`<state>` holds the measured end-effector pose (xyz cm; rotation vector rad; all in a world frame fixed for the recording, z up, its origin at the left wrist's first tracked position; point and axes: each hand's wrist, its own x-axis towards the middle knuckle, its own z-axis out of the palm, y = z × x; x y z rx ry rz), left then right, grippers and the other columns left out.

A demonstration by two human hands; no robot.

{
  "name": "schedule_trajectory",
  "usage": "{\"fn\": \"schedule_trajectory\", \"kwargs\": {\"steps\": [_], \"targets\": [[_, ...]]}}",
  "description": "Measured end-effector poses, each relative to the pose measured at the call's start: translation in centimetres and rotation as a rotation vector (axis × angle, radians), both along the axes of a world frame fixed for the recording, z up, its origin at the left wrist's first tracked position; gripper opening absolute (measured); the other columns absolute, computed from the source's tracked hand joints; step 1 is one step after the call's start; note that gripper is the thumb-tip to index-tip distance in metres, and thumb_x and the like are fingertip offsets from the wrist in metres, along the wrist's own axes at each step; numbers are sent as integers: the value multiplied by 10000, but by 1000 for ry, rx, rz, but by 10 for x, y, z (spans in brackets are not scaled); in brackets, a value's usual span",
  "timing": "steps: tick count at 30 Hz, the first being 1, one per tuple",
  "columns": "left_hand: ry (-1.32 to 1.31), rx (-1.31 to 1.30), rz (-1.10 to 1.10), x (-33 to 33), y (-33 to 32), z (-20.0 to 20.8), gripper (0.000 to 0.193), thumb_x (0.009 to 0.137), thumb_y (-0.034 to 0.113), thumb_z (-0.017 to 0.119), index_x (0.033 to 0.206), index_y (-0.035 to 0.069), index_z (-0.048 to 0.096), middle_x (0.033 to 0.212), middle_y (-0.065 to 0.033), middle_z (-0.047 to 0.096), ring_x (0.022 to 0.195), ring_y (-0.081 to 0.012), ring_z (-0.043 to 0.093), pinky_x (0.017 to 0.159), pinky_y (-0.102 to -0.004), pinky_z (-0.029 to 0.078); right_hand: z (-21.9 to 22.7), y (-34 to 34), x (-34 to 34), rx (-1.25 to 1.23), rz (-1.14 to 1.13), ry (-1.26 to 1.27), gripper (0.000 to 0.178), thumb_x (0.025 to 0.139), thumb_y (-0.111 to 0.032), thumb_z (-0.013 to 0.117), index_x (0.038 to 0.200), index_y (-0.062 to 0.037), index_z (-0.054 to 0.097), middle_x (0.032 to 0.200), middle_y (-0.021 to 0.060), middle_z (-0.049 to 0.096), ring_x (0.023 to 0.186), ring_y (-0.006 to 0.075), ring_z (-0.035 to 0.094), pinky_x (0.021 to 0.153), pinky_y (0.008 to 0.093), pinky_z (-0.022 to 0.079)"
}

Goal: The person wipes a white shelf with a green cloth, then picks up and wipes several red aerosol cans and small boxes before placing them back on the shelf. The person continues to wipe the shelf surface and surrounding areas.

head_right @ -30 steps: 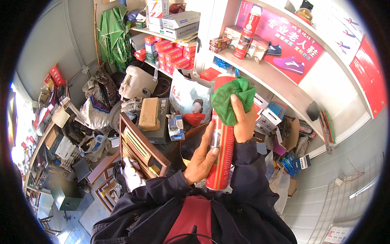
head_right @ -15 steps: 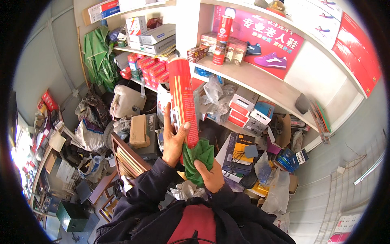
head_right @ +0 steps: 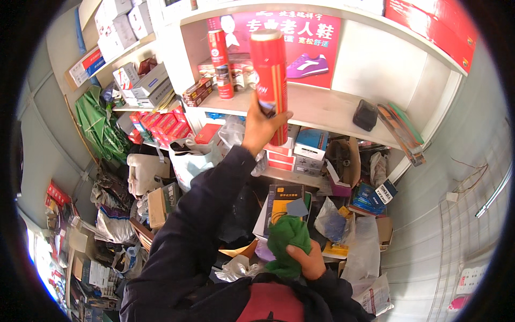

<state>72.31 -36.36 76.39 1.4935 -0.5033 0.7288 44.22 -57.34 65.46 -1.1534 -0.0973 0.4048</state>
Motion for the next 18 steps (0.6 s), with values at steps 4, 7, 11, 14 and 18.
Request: {"fn": "schedule_trajectory", "kwargs": {"steps": [4, 7, 11, 14, 18], "targets": [[15, -154, -189, 71, -59, 19, 758, 742, 10, 887, 1370, 31, 462, 996, -69, 680, 844, -147, 655, 770, -334, 563, -2, -41, -2, -53, -146, -21, 497, 953, -248, 752, 1342, 35, 625, 1224, 107, 711, 1074, 195, 675, 956, 359, 545], [89, -94, -143, 107, -96, 23, 807, 730, -11, 881, 1402, 11, 435, 1028, -83, 695, 848, -169, 674, 777, -344, 573, -4, -64, -5, 2, -213, -14, 468, 951, -230, 754, 1319, 35, 639, 1197, 110, 722, 1038, 204, 691, 923, 367, 561], [94, -43, -32, 137, -134, 19, 823, 733, 50, 910, 1402, 0, 434, 1062, -126, 717, 912, -218, 709, 834, -369, 586, -7, -88, -4, -37, -259, 14, 447, 949, -235, 759, 1294, 30, 655, 1165, 105, 732, 1012, 197, 697, 913, 360, 563], [84, -17, 23, 149, -154, 13, 827, 731, 77, 925, 1395, -5, 439, 1091, -155, 727, 950, -251, 722, 866, -382, 587, -10, -102, 0, -70, -281, -16, 445, 947, -242, 766, 1285, 26, 663, 1152, 99, 736, 1001, 191, 698, 911, 357, 562], [92, -1, 72, 160, -170, 8, 841, 720, 85, 931, 1399, -9, 443, 1121, -183, 736, 987, -285, 736, 893, -394, 587, -14, -115, 7, -66, -285, -36, 446, 945, -245, 770, 1286, 23, 665, 1136, 92, 739, 989, 188, 700, 905, 354, 563]]}}
